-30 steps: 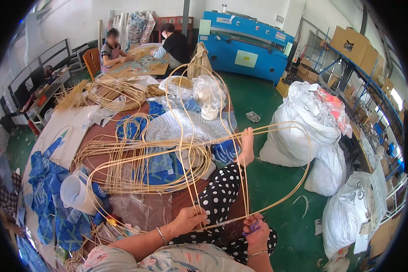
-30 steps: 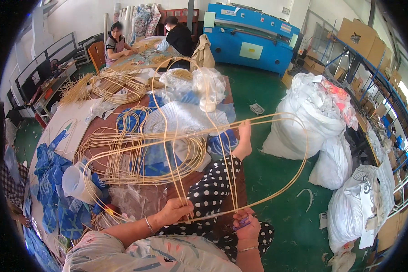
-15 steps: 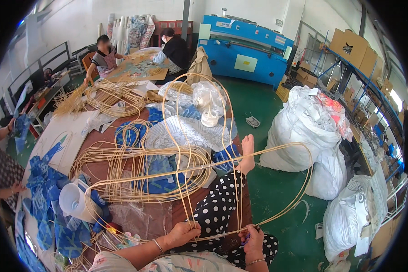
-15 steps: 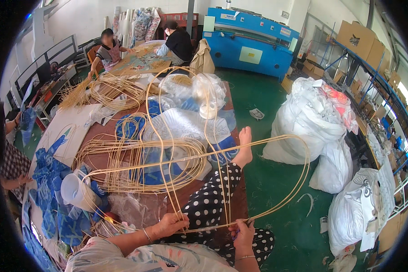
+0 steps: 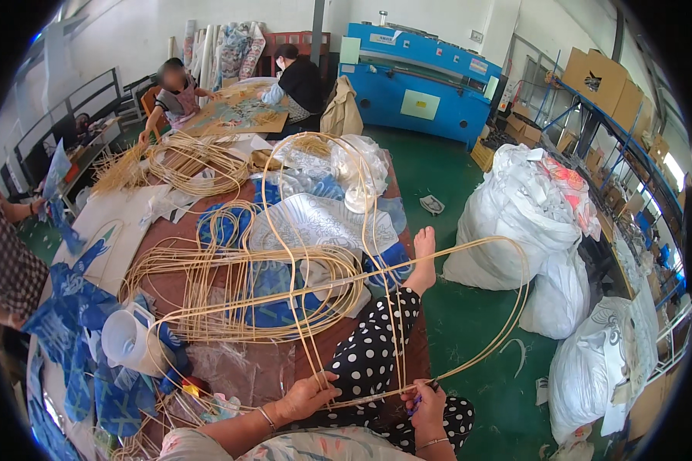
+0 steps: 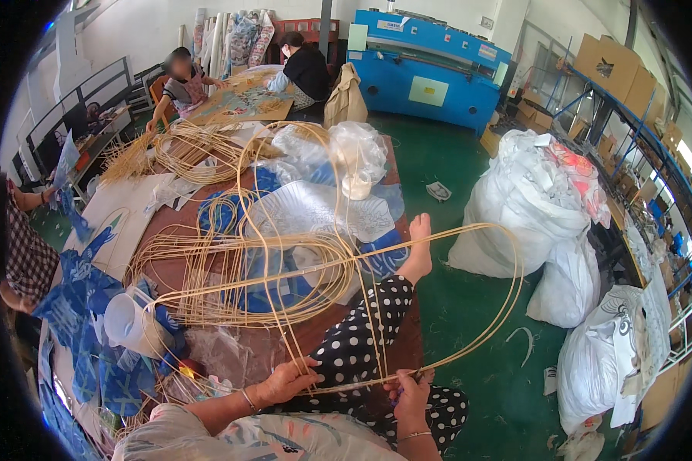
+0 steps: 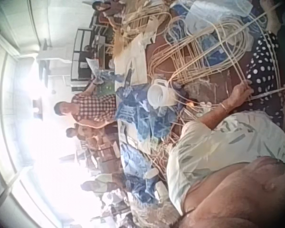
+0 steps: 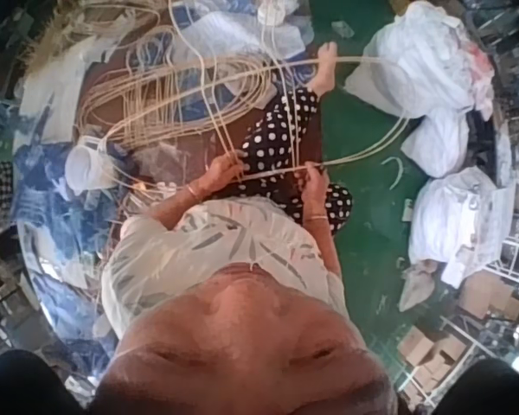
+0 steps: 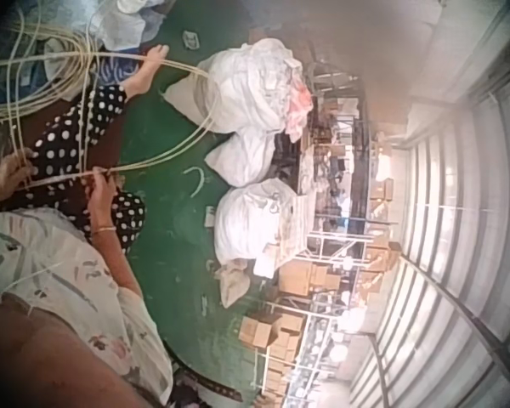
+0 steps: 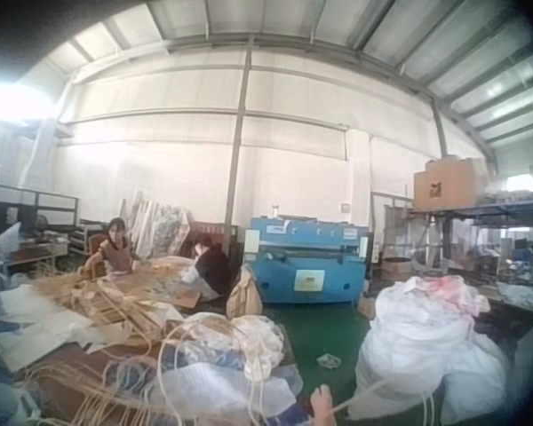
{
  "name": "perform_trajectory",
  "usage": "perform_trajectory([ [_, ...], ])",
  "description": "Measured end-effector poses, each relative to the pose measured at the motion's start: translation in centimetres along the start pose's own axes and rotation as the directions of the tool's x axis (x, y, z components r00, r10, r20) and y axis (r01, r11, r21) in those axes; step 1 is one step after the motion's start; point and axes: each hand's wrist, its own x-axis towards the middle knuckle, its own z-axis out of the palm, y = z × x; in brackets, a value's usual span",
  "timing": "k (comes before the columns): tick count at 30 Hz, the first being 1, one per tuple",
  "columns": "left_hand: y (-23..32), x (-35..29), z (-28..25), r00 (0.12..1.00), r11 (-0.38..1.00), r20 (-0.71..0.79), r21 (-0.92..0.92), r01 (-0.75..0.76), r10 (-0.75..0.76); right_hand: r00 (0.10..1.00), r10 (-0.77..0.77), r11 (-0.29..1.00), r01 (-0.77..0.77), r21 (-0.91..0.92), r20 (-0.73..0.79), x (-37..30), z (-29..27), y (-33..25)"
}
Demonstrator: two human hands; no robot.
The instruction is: The person sits on the floor in a workshop and weaves thin bamboo strips into a basket frame. They use a small tool to thread the strips through the structure and tie them with string. The person occasionally picks up new strips from a pile on the table and continues the weaving process.
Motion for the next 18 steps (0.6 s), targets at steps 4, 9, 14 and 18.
perform_trajectory([
  [4,-0.2,0.1,0.1,1.000,1.000,-0.018,0.005,0.011,-0.011,1.000,0.001,1.000,-0.001,0.001,0.017,-0.5,0.1,-0.4],
  [9,-0.3,-0.1,0.5,0.991,0.977,-0.062,-0.189,0.102,-0.116,0.999,-0.013,1.000,0.014,-0.019,0.050,-0.8,0.7,-0.8],
  [14,-0.5,-0.1,0.4,0.990,0.961,-0.073,-0.258,0.095,-0.118,0.996,0.050,0.998,-0.048,-0.035,0.073,-1.3,0.5,-1.4],
  [18,-1.3,-0.1,0.3,0.984,0.938,-0.072,-0.322,0.130,-0.161,0.993,0.054,0.998,-0.051,-0.030,0.106,-1.3,0.4,-1.2],
])
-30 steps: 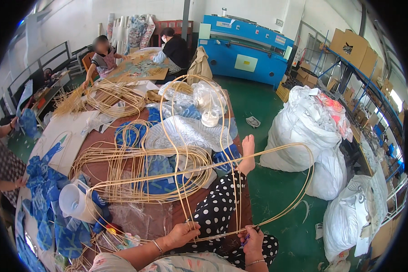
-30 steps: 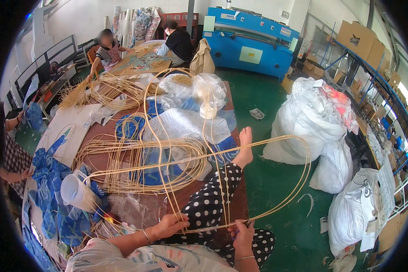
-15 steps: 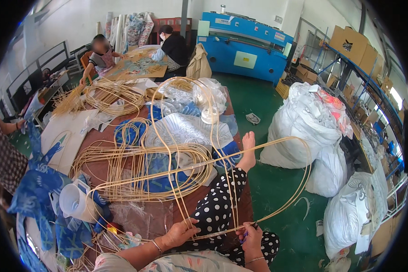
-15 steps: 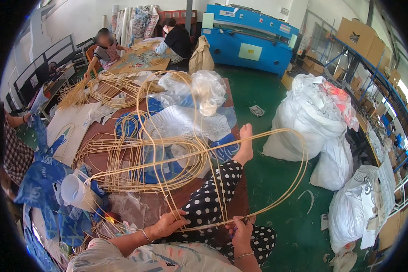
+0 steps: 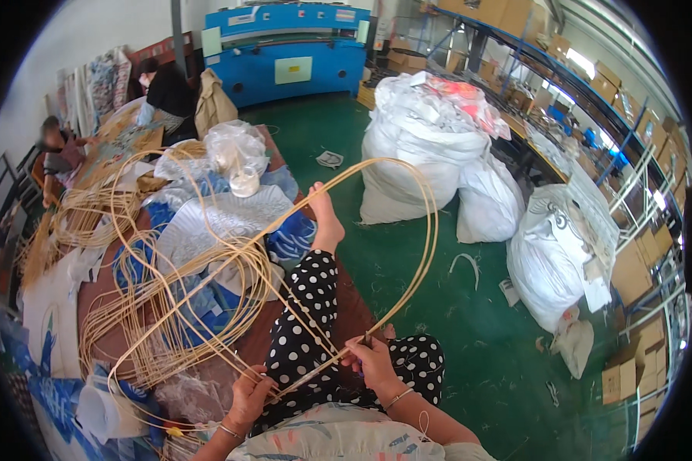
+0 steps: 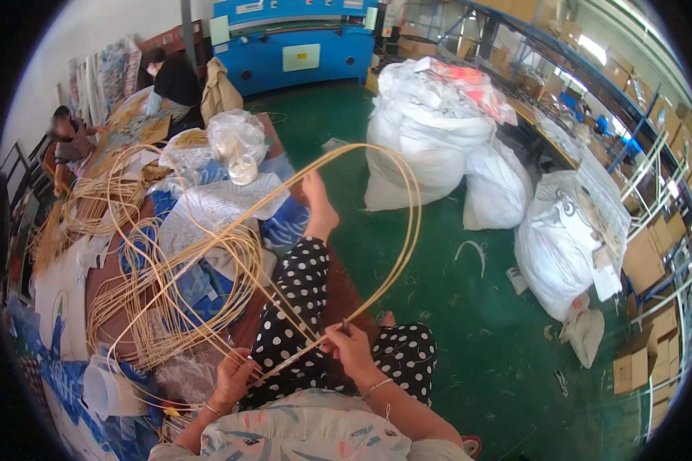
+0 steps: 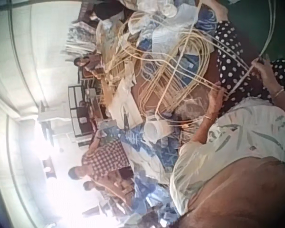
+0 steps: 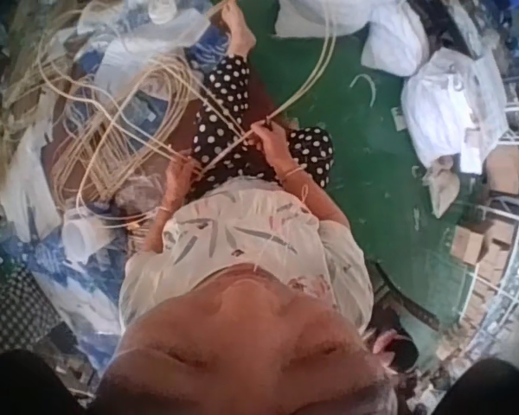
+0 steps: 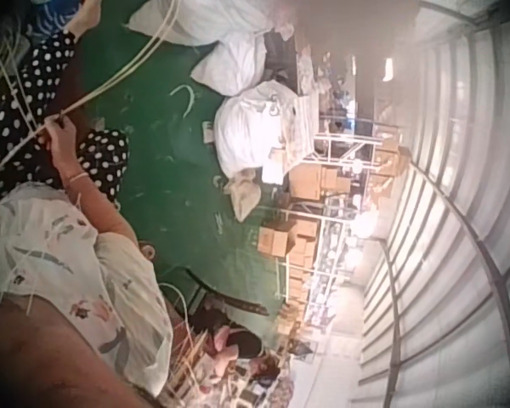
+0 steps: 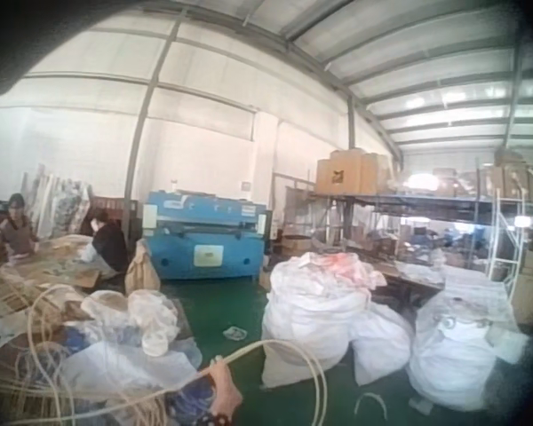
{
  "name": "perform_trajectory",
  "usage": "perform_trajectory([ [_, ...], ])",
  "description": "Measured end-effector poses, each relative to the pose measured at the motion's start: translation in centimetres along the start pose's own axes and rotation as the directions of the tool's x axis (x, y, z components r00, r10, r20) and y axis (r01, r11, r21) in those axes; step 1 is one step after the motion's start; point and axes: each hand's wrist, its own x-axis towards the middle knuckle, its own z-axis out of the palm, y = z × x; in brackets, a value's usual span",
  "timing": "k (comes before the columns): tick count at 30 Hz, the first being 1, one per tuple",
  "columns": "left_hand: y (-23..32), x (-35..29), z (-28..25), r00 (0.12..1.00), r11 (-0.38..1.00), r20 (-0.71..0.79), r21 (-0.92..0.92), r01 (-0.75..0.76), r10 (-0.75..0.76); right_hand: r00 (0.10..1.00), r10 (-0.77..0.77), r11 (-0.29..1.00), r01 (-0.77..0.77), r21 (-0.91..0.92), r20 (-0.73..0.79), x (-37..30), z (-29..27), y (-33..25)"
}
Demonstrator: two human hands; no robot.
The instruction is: The person sits on the floor in a workshop and weaves thin bamboo strips into a basket frame. They use a small tool to thread the strips through the structure and tie them with string. The person occasionally picks up new strips from a pile on the table and continues the weaving process.
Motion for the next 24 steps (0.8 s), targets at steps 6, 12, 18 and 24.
perform_trajectory([
  [6,0.4,0.1,0.3,0.999,0.999,-0.018,-0.020,0.037,-0.038,1.000,-0.011,1.000,0.010,0.019,0.024,0.2,-0.4,0.6],
  [12,-0.7,0.2,-0.2,1.000,1.000,-0.010,-0.009,-0.012,0.012,0.999,0.034,0.999,-0.034,0.005,0.001,0.1,0.1,-0.1],
  [18,1.3,0.6,0.7,1.000,1.000,0.030,0.002,-0.008,0.008,0.997,-0.052,0.995,0.058,0.087,-0.062,-0.2,-0.7,0.2],
  [24,1.8,0.8,1.1,1.000,0.999,0.016,0.031,0.006,-0.007,0.997,-0.028,0.996,0.034,0.085,-0.074,0.1,-0.9,0.3],
])
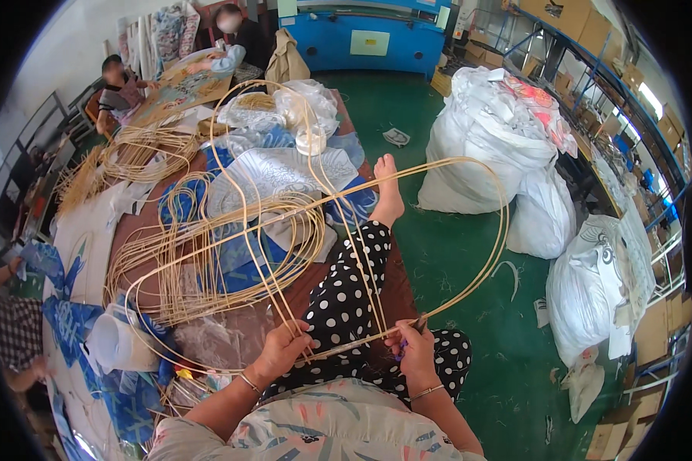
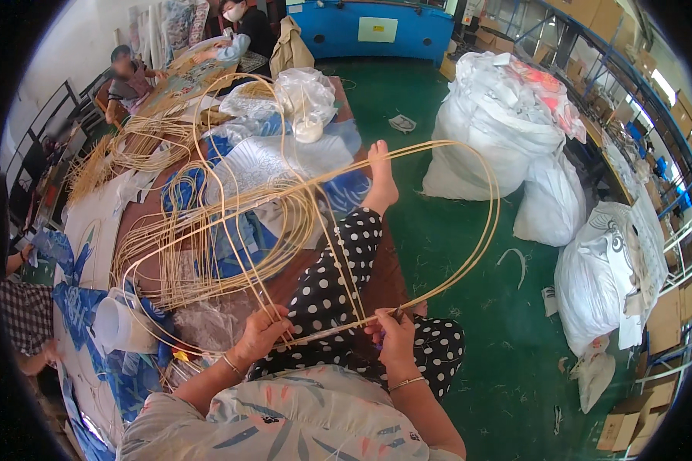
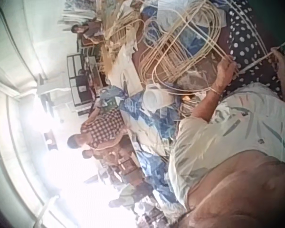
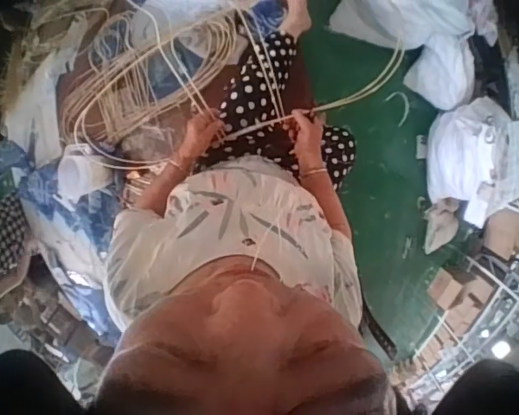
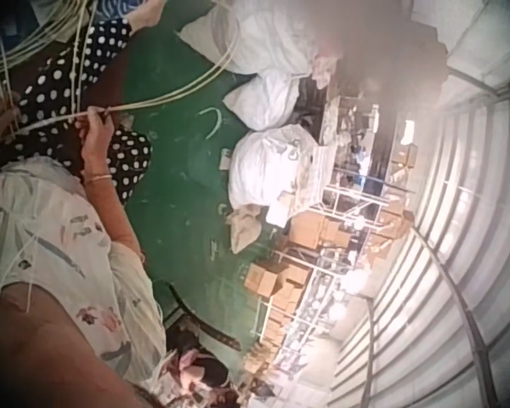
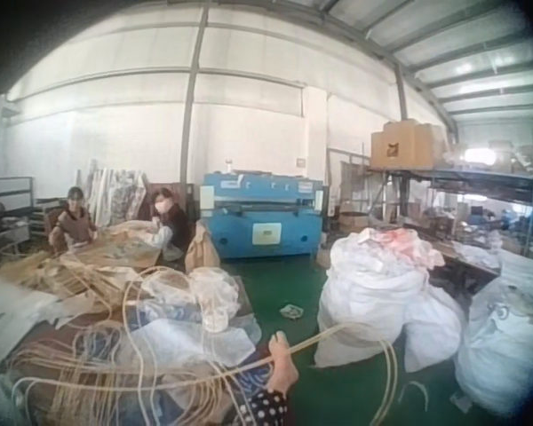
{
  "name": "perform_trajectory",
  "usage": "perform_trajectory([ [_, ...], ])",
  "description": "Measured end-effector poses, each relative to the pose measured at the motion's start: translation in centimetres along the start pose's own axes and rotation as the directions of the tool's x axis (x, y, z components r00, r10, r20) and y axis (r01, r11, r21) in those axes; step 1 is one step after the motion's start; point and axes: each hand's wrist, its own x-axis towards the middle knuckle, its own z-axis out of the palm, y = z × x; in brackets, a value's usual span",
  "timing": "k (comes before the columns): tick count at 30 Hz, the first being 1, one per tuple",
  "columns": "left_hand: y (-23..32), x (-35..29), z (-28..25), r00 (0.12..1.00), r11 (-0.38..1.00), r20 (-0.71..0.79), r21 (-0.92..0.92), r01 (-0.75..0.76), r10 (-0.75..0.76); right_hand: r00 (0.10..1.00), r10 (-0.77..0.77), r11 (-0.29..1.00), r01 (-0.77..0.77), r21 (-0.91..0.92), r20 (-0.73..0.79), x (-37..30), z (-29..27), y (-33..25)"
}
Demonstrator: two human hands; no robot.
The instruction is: The person sits on the floor in a workshop and weaves thin bamboo strips into a basket frame. They use a small tool to thread the strips through the structure and tie them with string. The person occasionally picks up new strips from a pile on the table and continues the weaving process.
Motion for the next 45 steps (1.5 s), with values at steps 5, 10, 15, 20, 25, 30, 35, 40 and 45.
perform_trajectory([
  [5,0.8,-0.1,0.1,1.000,1.000,-0.001,-0.030,0.001,-0.001,1.000,-0.008,1.000,0.008,0.007,0.003,-0.2,0.2,-0.1],
  [10,1.0,-0.3,0.0,1.000,1.000,0.007,-0.027,-0.004,0.004,1.000,-0.006,1.000,0.006,0.006,-0.005,-0.3,0.3,-0.2],
  [15,1.5,-0.4,-0.1,1.000,0.999,0.016,0.031,-0.012,0.012,1.000,-0.008,1.000,0.008,0.011,-0.024,-0.1,0.3,0.0],
  [20,1.4,-0.1,-0.5,0.999,0.996,0.049,0.090,-0.004,0.000,0.999,0.018,1.000,-0.016,0.026,-0.047,-0.1,0.4,0.1],
  [25,-0.1,0.2,-0.8,0.994,0.996,0.079,0.031,0.079,-0.082,0.997,0.047,0.999,-0.049,-0.025,-0.054,0.0,-0.1,0.7],
  [30,-0.8,-0.2,-0.1,0.978,0.978,0.039,-0.041,0.205,-0.204,0.988,0.145,0.989,-0.146,-0.022,-0.043,-0.1,-1.3,1.6],
  [35,-2.3,-0.4,0.3,0.996,0.990,0.061,0.122,-0.068,0.061,0.976,0.212,0.977,-0.212,-0.004,-0.045,-0.7,-1.0,1.8],
  [40,-0.6,-1.7,0.6,0.978,0.889,0.115,0.410,-0.205,0.172,0.960,0.266,0.960,-0.272,-0.066,-0.087,-0.5,-2.2,3.1],
  [45,0.2,-3.1,0.8,0.971,0.892,0.211,0.409,-0.194,0.114,0.959,0.278,0.955,-0.281,-0.092,-0.048,-0.9,-2.8,3.0],
])
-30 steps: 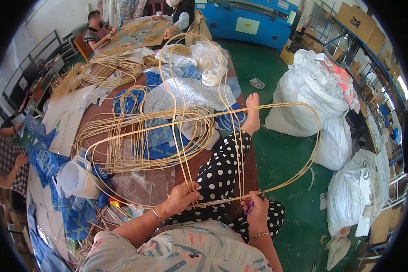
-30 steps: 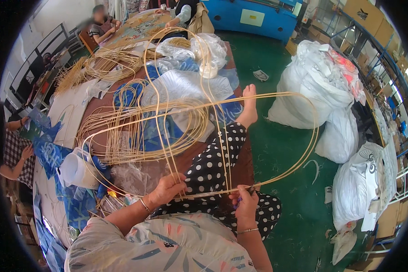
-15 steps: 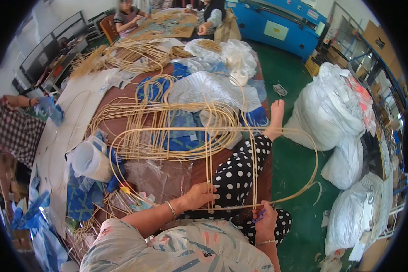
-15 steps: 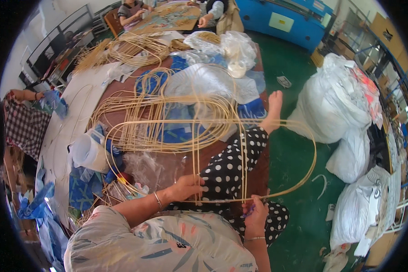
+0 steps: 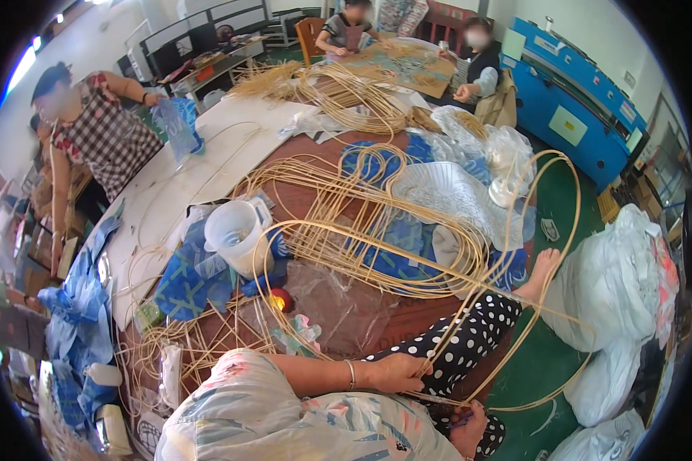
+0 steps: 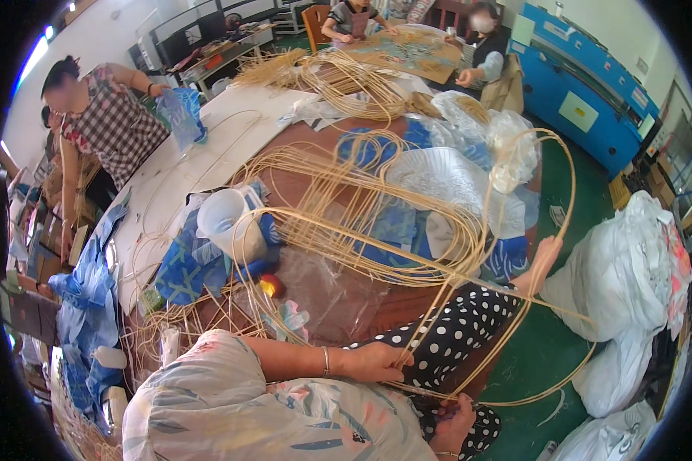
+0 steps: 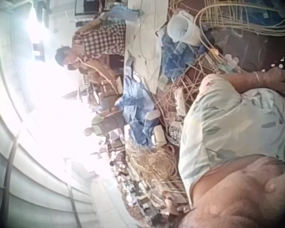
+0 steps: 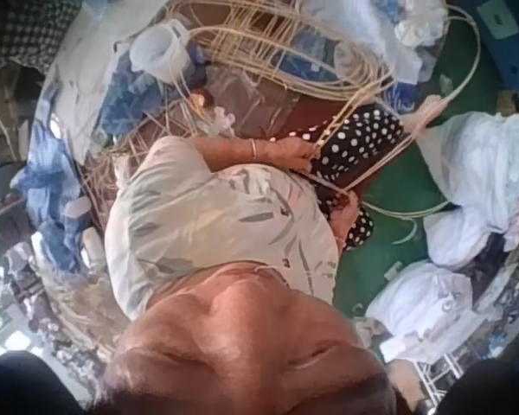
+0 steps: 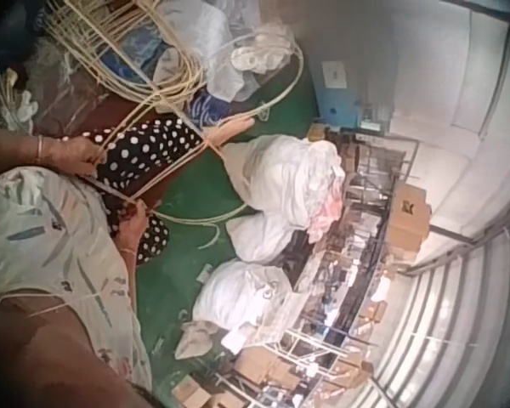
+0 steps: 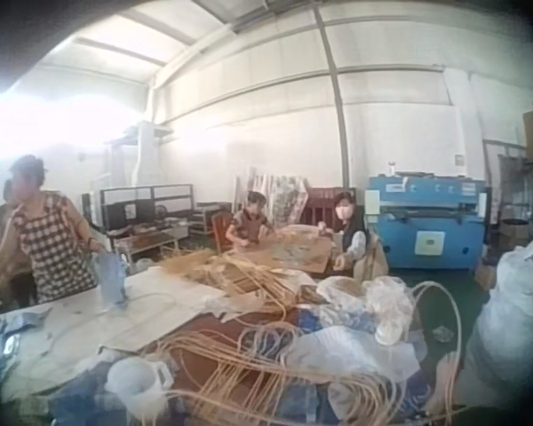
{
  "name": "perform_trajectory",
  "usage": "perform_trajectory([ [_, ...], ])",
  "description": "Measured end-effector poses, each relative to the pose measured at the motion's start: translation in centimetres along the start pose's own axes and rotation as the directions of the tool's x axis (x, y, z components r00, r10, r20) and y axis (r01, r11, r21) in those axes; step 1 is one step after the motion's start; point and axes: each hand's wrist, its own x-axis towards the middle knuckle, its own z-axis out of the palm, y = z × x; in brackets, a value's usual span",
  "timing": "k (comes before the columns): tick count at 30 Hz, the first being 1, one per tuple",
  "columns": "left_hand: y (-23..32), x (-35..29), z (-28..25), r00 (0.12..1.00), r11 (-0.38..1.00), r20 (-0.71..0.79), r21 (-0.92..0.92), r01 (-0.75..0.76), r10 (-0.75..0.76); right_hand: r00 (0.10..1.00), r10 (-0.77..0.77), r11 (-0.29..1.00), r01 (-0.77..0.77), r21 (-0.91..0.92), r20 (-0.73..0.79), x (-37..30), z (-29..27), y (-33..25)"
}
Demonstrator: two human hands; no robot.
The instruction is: The person sits on the floor in a workshop and weaves thin bamboo strips into a basket frame. They use a small tool to thread the strips through the structure and tie them with string. The person occasionally picks up new strips from a pile on the table and continues the weaving process.
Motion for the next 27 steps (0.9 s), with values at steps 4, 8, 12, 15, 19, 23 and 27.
perform_trajectory([
  [4,0.3,-0.7,0.1,0.997,0.999,0.049,0.006,-0.052,0.052,0.999,-0.037,0.999,0.037,-0.007,0.023,0.0,-0.9,0.4],
  [8,0.6,-1.0,0.5,0.996,0.998,0.084,0.053,-0.045,0.040,0.997,-0.075,0.997,0.076,-0.010,0.035,-0.5,-1.0,0.6],
  [12,0.9,-1.6,0.8,0.993,0.987,0.112,0.147,-0.065,0.049,0.994,-0.096,0.995,0.096,0.001,0.059,-0.8,-1.0,0.8],
  [15,1.4,-1.8,0.8,0.989,0.981,0.141,0.181,-0.069,0.044,0.994,-0.086,0.996,0.086,0.008,0.060,-0.7,-1.6,1.2],
  [19,0.5,-1.9,1.1,0.993,0.999,0.111,0.037,-0.037,0.032,0.994,-0.090,0.993,0.085,0.080,0.064,-1.1,-1.7,1.0],
  [23,-0.9,-2.0,1.9,0.998,0.996,0.013,0.055,-0.067,0.066,0.985,-0.136,0.985,0.123,0.122,0.108,-1.8,-0.5,0.3],
  [27,0.1,-2.5,1.3,1.000,0.995,-0.010,-0.094,0.025,-0.026,0.967,-0.159,0.987,0.153,0.047,0.201,-2.3,-0.7,0.3],
])
